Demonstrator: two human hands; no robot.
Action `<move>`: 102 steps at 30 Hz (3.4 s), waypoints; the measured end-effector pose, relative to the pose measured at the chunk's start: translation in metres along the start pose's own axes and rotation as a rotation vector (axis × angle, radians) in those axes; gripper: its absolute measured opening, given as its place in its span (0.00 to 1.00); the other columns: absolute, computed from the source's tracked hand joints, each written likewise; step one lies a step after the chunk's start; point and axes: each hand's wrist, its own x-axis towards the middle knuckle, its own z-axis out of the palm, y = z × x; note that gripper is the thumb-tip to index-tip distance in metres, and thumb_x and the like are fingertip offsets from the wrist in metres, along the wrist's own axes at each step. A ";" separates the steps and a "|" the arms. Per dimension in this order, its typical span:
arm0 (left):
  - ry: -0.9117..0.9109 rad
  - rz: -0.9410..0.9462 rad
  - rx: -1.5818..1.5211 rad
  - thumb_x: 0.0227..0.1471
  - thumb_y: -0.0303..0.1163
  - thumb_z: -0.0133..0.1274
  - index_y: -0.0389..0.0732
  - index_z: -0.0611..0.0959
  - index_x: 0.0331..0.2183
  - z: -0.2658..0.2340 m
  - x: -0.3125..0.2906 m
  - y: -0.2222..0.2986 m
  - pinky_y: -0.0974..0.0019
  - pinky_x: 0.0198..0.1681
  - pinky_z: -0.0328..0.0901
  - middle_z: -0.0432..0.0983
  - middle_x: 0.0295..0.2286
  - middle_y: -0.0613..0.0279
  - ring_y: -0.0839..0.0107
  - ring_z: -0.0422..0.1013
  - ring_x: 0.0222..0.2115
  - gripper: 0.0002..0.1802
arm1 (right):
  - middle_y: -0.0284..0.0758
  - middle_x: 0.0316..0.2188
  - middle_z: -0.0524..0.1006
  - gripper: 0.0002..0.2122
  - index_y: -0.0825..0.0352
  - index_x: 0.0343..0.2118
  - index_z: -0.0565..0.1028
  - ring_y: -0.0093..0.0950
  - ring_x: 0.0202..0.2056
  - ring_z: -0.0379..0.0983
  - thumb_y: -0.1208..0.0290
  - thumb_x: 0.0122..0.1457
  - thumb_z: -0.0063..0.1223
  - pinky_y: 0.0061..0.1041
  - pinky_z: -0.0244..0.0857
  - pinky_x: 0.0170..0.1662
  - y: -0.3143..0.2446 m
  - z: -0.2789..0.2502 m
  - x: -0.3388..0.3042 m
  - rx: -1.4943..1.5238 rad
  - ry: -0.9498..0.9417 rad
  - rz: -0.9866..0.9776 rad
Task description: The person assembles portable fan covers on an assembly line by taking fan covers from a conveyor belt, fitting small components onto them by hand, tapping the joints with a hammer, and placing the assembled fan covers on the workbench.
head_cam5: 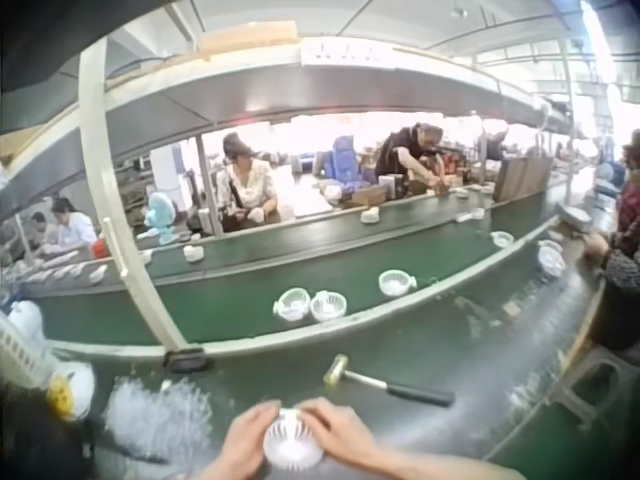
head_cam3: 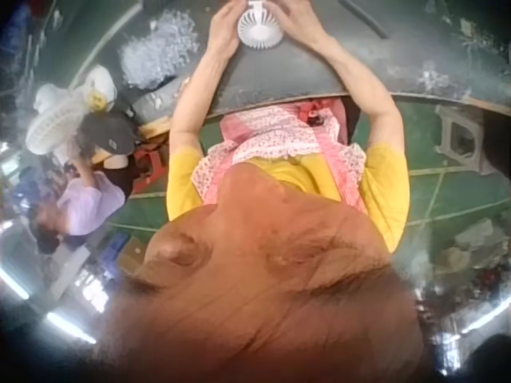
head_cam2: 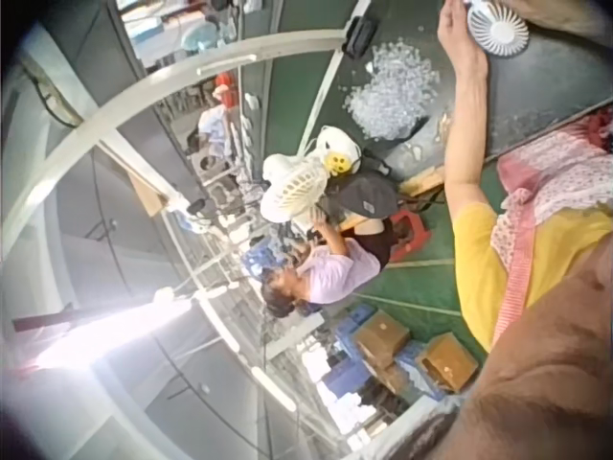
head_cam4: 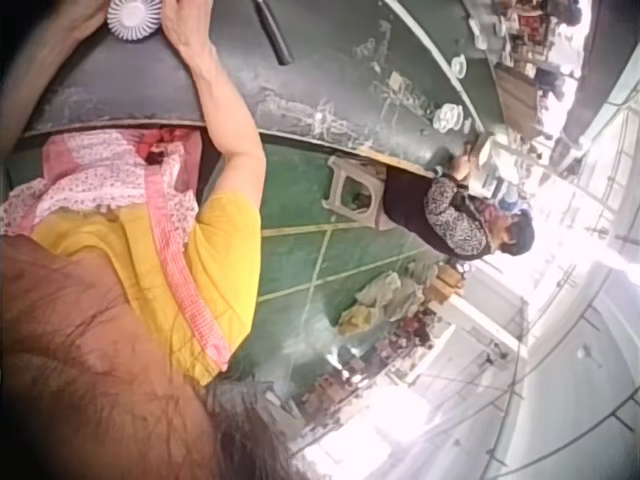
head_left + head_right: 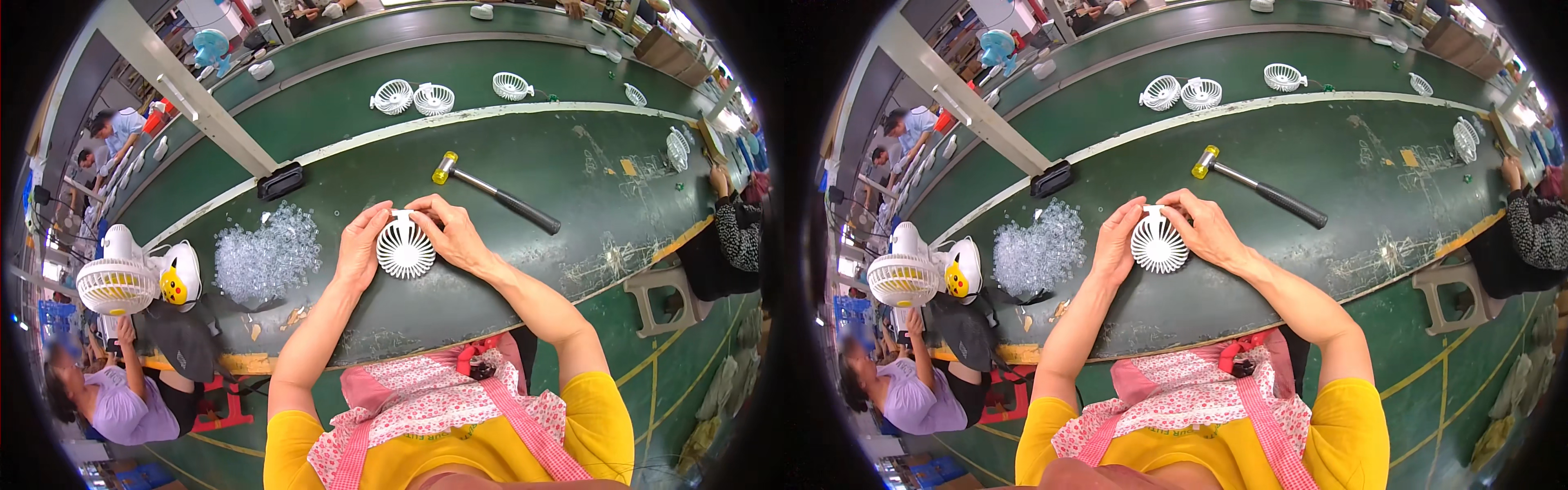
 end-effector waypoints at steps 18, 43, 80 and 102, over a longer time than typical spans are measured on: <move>0.052 0.288 0.488 0.57 0.24 0.57 0.35 0.85 0.44 0.003 -0.004 -0.002 0.76 0.43 0.67 0.80 0.35 0.66 0.79 0.73 0.36 0.12 | 0.41 0.30 0.81 0.08 0.73 0.41 0.74 0.31 0.29 0.79 0.74 0.64 0.51 0.28 0.71 0.33 0.003 -0.004 0.004 -0.170 -0.013 -0.026; 0.002 0.429 0.581 0.67 0.37 0.43 0.35 0.75 0.48 0.007 0.017 -0.018 0.70 0.43 0.69 0.76 0.42 0.57 0.75 0.72 0.39 0.17 | 0.49 0.46 0.71 0.17 0.72 0.48 0.68 0.48 0.45 0.73 0.75 0.54 0.51 0.47 0.71 0.45 0.137 -0.093 0.206 -1.005 0.301 0.154; -0.120 1.068 1.509 0.47 0.22 0.59 0.41 0.80 0.43 0.016 -0.001 -0.011 0.60 0.41 0.64 0.75 0.34 0.61 0.62 0.72 0.36 0.18 | 0.42 0.48 0.72 0.14 0.71 0.53 0.69 0.34 0.48 0.73 0.74 0.66 0.46 0.30 0.68 0.49 0.026 -0.005 0.016 -0.143 0.021 0.001; 0.112 1.068 1.333 0.41 0.22 0.64 0.43 0.81 0.31 0.010 -0.011 0.003 0.60 0.46 0.58 0.76 0.26 0.67 0.68 0.71 0.32 0.12 | 0.37 0.25 0.78 0.08 0.70 0.40 0.76 0.22 0.27 0.69 0.72 0.63 0.53 0.25 0.63 0.32 -0.025 -0.009 0.002 -0.083 -0.199 0.230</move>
